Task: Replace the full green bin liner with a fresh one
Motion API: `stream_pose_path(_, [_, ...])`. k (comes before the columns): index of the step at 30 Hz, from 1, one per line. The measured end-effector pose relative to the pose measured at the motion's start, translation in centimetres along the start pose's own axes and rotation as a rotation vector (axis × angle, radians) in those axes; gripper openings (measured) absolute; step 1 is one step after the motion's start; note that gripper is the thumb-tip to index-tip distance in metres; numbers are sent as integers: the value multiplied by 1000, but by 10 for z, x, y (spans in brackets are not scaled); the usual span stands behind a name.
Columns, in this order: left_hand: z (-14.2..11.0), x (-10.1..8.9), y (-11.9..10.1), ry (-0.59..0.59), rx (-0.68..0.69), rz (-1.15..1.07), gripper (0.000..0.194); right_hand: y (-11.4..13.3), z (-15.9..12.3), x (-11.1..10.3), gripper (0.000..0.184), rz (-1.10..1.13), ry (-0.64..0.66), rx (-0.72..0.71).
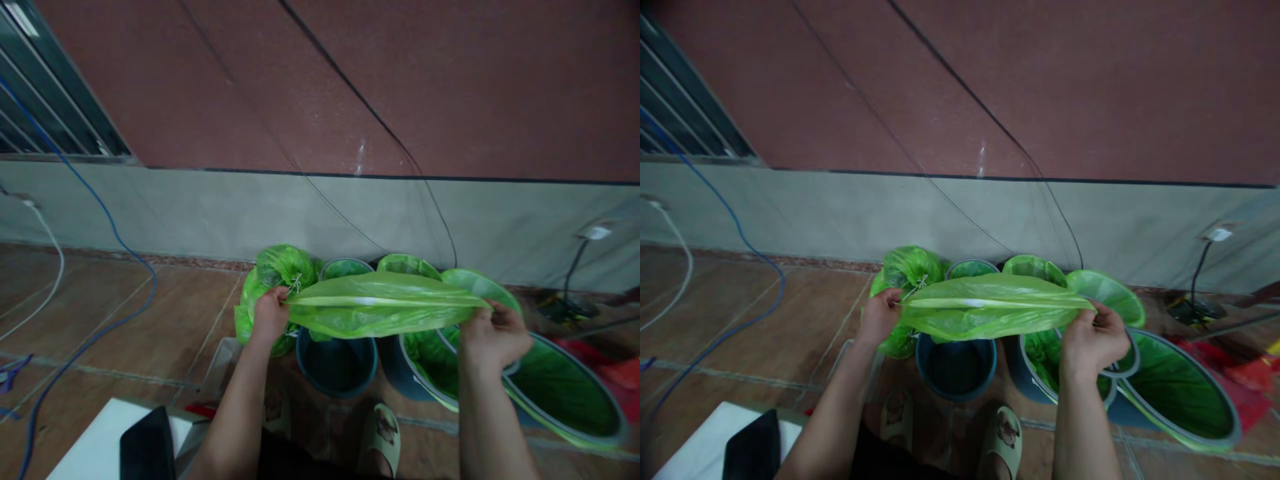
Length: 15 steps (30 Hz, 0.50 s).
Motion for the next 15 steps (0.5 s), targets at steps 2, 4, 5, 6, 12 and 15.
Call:
stream_pose_path(2, [-1, -5, -4, -114, 23, 209, 31, 2, 0, 0, 32, 6, 22, -9])
stream_pose_path(4, [-4, -9, -7, -195, 15, 343, 32, 2, 0, -1, 34, -61, 55, -37])
stream_pose_path(5, [-5, -10, -8, -221, 0, 382, 33, 0, 0, -2, 36, -115, 88, -58])
stream_pose_path(6, [-5, -11, -7, -238, -18, 402, 34, -2, -2, -2, 37, -173, 134, -81])
stream_pose_path(12, [13, -31, -7, -285, -86, 183, 27, 18, -5, 10, 40, -121, 481, 124])
stream_pose_path(15, [33, -80, -59, -330, -39, -63, 25, 74, 30, 6, 45, 269, 454, 231])
Point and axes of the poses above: each hand's wrist, its own z-axis towards the middle knuckle, its own x-axis out of the palm, y = z × x, the point moved 1 cm from there along z, towards the middle knuckle, and after that the axes turned 1 degree about -z, right-handed, at the moved point
